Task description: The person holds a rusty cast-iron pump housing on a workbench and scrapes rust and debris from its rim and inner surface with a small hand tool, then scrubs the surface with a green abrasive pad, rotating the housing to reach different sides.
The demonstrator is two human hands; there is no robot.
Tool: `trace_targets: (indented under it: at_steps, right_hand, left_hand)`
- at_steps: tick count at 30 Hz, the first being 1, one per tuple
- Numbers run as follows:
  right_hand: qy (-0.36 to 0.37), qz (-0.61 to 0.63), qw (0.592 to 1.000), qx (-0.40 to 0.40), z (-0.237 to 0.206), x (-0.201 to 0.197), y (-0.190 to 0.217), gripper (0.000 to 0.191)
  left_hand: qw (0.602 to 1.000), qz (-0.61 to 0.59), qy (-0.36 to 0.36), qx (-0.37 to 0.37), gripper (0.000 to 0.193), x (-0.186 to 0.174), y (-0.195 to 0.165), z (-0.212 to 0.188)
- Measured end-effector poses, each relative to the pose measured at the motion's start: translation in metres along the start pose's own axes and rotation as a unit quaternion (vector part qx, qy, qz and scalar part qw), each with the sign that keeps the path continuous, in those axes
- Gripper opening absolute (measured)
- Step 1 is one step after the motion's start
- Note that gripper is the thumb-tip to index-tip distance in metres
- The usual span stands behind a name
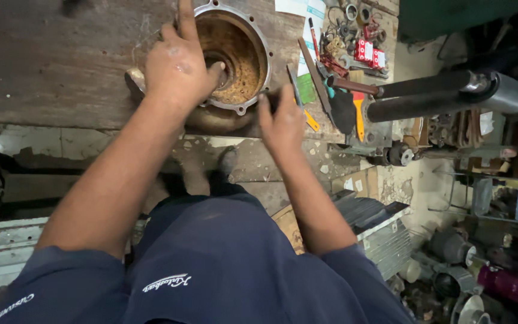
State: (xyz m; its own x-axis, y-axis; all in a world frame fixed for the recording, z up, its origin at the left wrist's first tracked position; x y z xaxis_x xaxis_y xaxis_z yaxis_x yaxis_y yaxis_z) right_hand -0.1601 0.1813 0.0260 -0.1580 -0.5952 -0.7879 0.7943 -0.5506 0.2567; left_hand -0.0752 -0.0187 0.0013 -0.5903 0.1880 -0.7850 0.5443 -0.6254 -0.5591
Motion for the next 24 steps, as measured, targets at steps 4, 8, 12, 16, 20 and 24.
trace_targets:
  at_steps: [4,8,12,16,20,24]
  right_hand:
    - [-0.032,0.047,0.997,-0.049,0.003,0.005,-0.008,0.027]
    - [-0.032,0.216,0.967,0.133,0.035,0.008,-0.056,0.027]
    - [0.061,0.301,0.919,0.246,0.037,0.008,-0.084,0.02]
    - [0.112,0.305,0.938,0.12,0.031,0.001,-0.07,0.013]
    - [0.058,0.217,0.974,0.001,0.034,-0.004,-0.048,0.016]
    - [0.036,0.11,0.993,-0.008,0.032,0.001,-0.037,0.022]
  left_hand:
    - [1.0,-0.002,-0.001,-0.006,0.125,-0.004,-0.001,0.001]
    - [1.0,0.011,0.014,-0.004,0.127,-0.004,-0.002,0.002]
    - [0.999,0.025,0.032,-0.015,0.128,-0.002,0.002,0.004]
    - [0.999,0.028,0.02,0.002,0.128,-0.003,0.002,0.005]
    - [0.999,0.032,0.034,-0.015,0.127,-0.006,0.002,0.002]
    - [0.999,0.041,0.018,-0.002,0.128,-0.009,0.002,0.0]
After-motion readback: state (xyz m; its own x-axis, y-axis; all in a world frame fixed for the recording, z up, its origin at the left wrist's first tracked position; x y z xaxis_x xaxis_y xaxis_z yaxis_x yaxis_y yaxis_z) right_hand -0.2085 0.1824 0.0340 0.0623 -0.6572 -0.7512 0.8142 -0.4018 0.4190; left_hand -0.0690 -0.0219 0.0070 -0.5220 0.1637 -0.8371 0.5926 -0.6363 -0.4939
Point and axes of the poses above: each hand's wrist, its own z-axis towards the middle knuckle, its own x-axis out of the palm, y = z × x, the point moved 4 cm from there along z, towards the middle knuckle, and after that the axes turned 15 degrees about -y, right-handed, at the moved point
